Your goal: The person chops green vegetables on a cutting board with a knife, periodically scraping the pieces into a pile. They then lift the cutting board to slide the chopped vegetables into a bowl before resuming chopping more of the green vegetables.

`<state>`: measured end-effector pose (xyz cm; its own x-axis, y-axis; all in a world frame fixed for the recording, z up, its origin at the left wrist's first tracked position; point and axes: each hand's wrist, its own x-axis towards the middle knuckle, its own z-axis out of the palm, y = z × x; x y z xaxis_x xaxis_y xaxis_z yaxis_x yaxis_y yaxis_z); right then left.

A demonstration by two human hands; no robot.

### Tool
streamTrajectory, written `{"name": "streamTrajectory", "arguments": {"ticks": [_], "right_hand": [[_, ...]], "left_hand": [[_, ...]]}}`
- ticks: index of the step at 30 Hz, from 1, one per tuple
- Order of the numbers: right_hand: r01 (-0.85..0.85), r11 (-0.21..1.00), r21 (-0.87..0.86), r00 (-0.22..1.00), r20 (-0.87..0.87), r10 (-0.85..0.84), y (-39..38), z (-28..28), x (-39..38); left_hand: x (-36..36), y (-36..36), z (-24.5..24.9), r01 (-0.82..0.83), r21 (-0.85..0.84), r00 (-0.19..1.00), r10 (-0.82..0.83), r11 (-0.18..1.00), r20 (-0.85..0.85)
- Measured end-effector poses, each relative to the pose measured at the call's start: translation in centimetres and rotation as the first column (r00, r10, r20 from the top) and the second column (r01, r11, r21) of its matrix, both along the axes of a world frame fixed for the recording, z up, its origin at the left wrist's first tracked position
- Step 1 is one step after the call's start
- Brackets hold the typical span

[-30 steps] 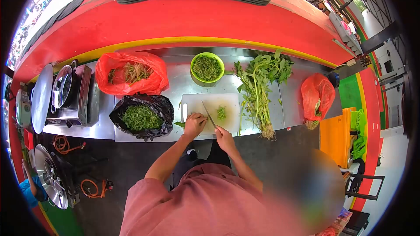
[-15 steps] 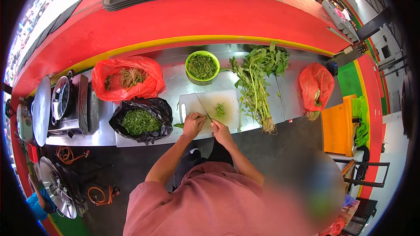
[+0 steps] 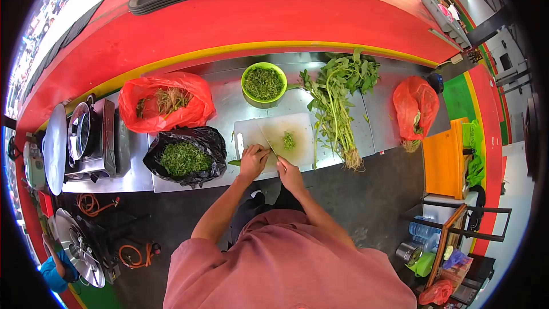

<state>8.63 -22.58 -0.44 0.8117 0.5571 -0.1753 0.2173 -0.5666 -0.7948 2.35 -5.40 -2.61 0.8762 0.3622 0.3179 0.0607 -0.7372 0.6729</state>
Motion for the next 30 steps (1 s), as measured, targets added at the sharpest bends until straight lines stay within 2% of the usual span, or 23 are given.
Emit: {"name": "streamTrajectory", "arguments": {"ticks": [2, 3, 6, 8, 10, 14, 15, 18, 22, 24, 27, 30], "right_hand": [[-0.005, 1.000, 0.020, 0.999, 0.053, 0.004, 0.5, -0.1, 0.5], [-0.004, 0.998, -0.055, 0.999, -0.046, 0.002, 0.7, 1.3, 0.7], [0.001, 0.996, -0.093, 0.998, -0.066, -0.007, 0.5, 2.7, 0.3], [0.011, 0.999, -0.033, 0.999, -0.043, -0.013, -0.4, 1.0, -0.6], [0.027, 0.998, 0.059, 0.997, 0.069, -0.031, -0.8, 1.0, -1.4], [0.006, 0.999, -0.041, 0.999, -0.032, -0.007, -0.4, 1.2, -1.1], [0.000, 1.000, 0.014, 1.000, 0.023, 0.000, -0.1, 0.9, -0.9], [-0.012, 1.000, 0.009, 0.998, 0.060, 0.012, 0.9, 0.5, 0.1], [-0.004, 1.000, -0.023, 1.000, -0.022, 0.003, 1.4, 1.5, 0.8], [-0.004, 0.999, -0.040, 0.999, -0.052, 0.002, 0.9, 1.7, 0.4], [0.014, 0.998, 0.055, 1.000, 0.022, -0.015, -0.3, 1.1, -0.8], [-0.020, 0.999, -0.046, 0.997, 0.070, 0.023, -0.4, 0.3, -1.2]], "left_hand": [[0.0, 0.3, -0.3, 0.008, -0.018, 1.000, -0.008, 1.000, -0.007], [0.2, 0.3, -0.7, -0.006, -0.033, 1.000, 0.006, 0.999, -0.009], [0.3, 0.3, -0.8, -0.019, -0.090, 1.000, 0.019, 0.996, -0.001], [0.5, 0.3, -1.0, -0.020, -0.092, 1.000, 0.020, 0.996, -0.001], [0.4, 0.3, -0.5, -0.023, -0.097, 1.000, 0.023, 0.995, -0.006], [0.3, 0.2, 0.2, -0.001, -0.058, 0.999, -0.002, 0.998, -0.041], [0.2, 0.3, 0.3, 0.008, -0.055, 0.999, -0.010, 0.998, -0.046], [0.0, 0.2, 0.4, 0.018, -0.049, 0.999, -0.020, 0.999, -0.045], [0.2, 0.7, -0.3, 0.022, -0.083, 0.999, -0.024, 0.996, -0.023], [0.4, 0.6, -0.5, -0.010, -0.092, 0.999, 0.015, 0.996, 0.050], [0.5, 0.7, -0.5, 0.001, -0.127, 1.000, 0.001, 0.992, 0.020], [0.4, 0.5, -0.6, 0.009, -0.114, 1.000, -0.010, 0.993, -0.007]]}}
